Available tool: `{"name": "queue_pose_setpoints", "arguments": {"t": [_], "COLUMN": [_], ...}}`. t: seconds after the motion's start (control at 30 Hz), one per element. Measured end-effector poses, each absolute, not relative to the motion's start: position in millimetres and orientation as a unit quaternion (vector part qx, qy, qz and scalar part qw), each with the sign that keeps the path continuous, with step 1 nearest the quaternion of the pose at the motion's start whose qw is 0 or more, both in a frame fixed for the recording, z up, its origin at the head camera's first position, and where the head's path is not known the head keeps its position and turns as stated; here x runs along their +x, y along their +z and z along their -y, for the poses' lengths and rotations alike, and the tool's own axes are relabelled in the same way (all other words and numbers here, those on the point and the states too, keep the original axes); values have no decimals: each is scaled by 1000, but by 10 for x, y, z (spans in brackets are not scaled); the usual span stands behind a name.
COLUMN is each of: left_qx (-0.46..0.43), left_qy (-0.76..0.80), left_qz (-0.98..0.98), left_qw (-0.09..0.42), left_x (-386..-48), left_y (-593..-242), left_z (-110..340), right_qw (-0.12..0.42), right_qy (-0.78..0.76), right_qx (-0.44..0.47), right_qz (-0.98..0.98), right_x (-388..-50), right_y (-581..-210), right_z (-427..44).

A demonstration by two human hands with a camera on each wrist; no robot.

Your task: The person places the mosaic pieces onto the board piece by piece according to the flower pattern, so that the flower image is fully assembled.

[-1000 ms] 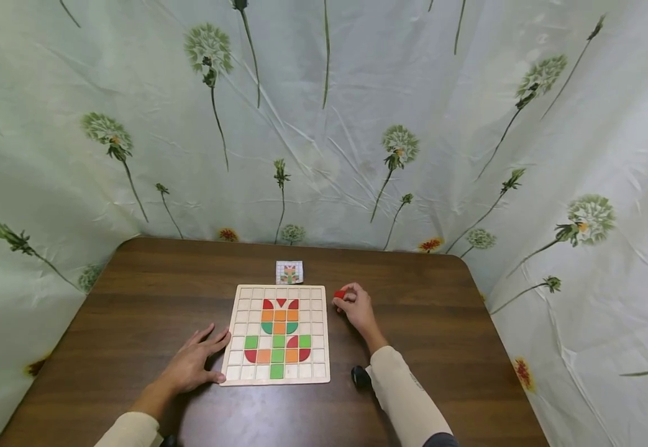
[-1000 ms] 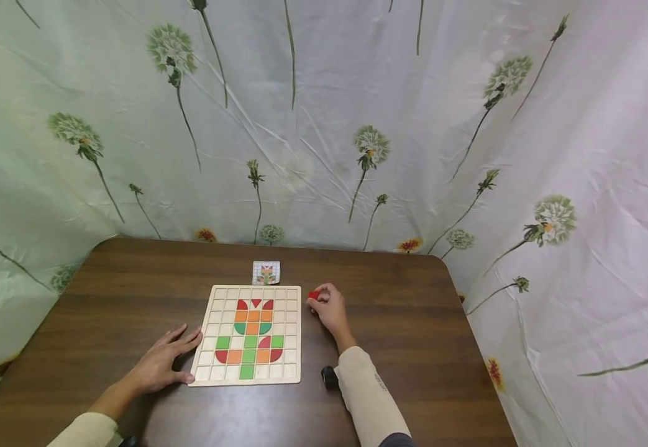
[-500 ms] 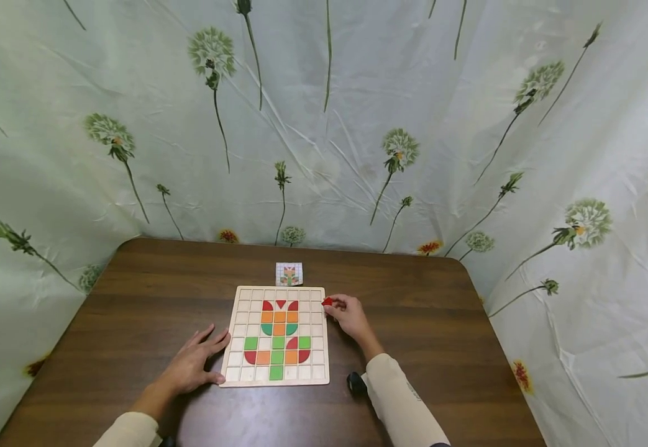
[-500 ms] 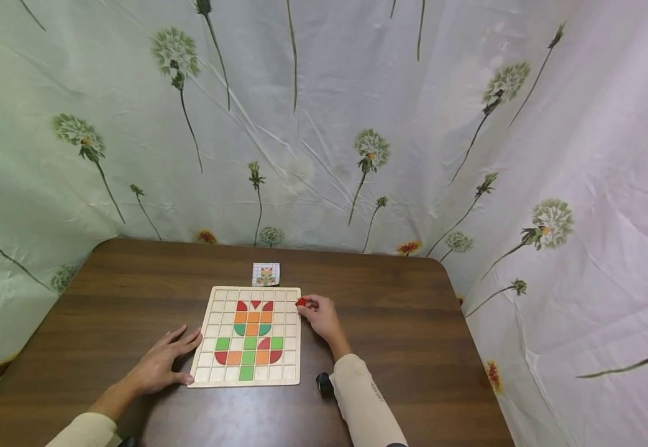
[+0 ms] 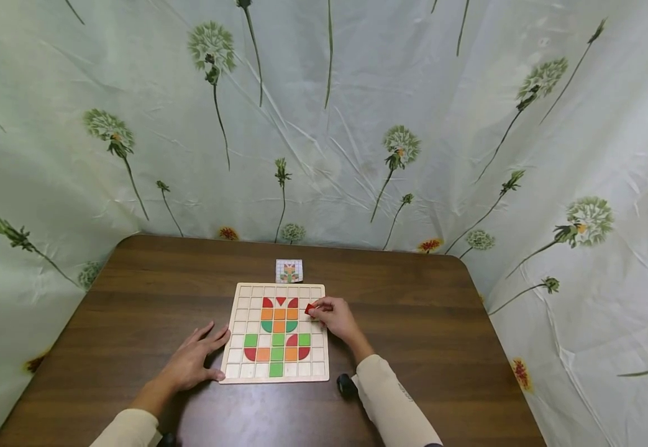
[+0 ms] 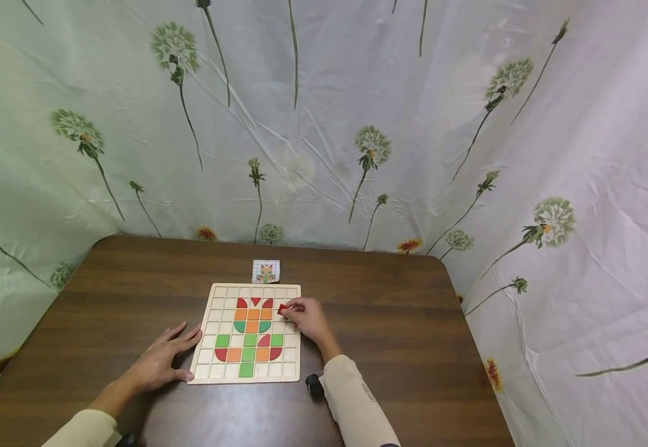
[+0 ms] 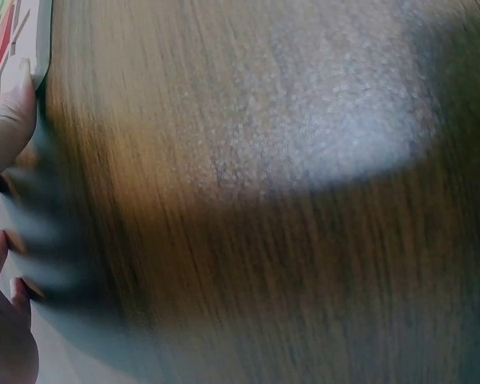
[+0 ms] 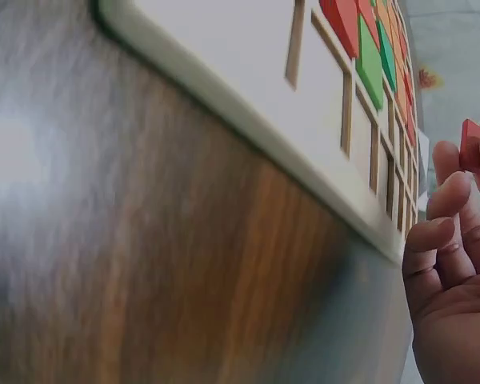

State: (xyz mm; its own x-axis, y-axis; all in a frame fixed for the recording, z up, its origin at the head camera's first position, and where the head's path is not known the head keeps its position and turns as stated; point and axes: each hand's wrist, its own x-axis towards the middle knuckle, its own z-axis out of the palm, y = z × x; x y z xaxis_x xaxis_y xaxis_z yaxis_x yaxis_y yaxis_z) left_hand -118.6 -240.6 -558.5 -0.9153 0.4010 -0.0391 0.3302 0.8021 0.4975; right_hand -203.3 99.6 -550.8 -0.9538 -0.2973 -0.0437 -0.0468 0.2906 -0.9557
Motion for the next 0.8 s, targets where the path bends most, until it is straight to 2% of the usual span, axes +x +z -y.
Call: {"name": "queue_pose_setpoints", "arguments": {"t": [0.57, 0.8], "left_qx": [181, 192], "left_qy": [248, 249], "left_qz": [-947, -946], "left_qw": [91, 78], "left_x": [-1192, -1187], "left_y": [-5600, -5603], "left_z": [2410, 2405], "right_qw": [89, 128], "right_qy": [-544, -518], "right_qx": [-114, -113], "right_qz": [-826, -838], "right_x": [-1985, -1934], "right_y": [-5428, -5423], "right_z": [-678, -561]}}
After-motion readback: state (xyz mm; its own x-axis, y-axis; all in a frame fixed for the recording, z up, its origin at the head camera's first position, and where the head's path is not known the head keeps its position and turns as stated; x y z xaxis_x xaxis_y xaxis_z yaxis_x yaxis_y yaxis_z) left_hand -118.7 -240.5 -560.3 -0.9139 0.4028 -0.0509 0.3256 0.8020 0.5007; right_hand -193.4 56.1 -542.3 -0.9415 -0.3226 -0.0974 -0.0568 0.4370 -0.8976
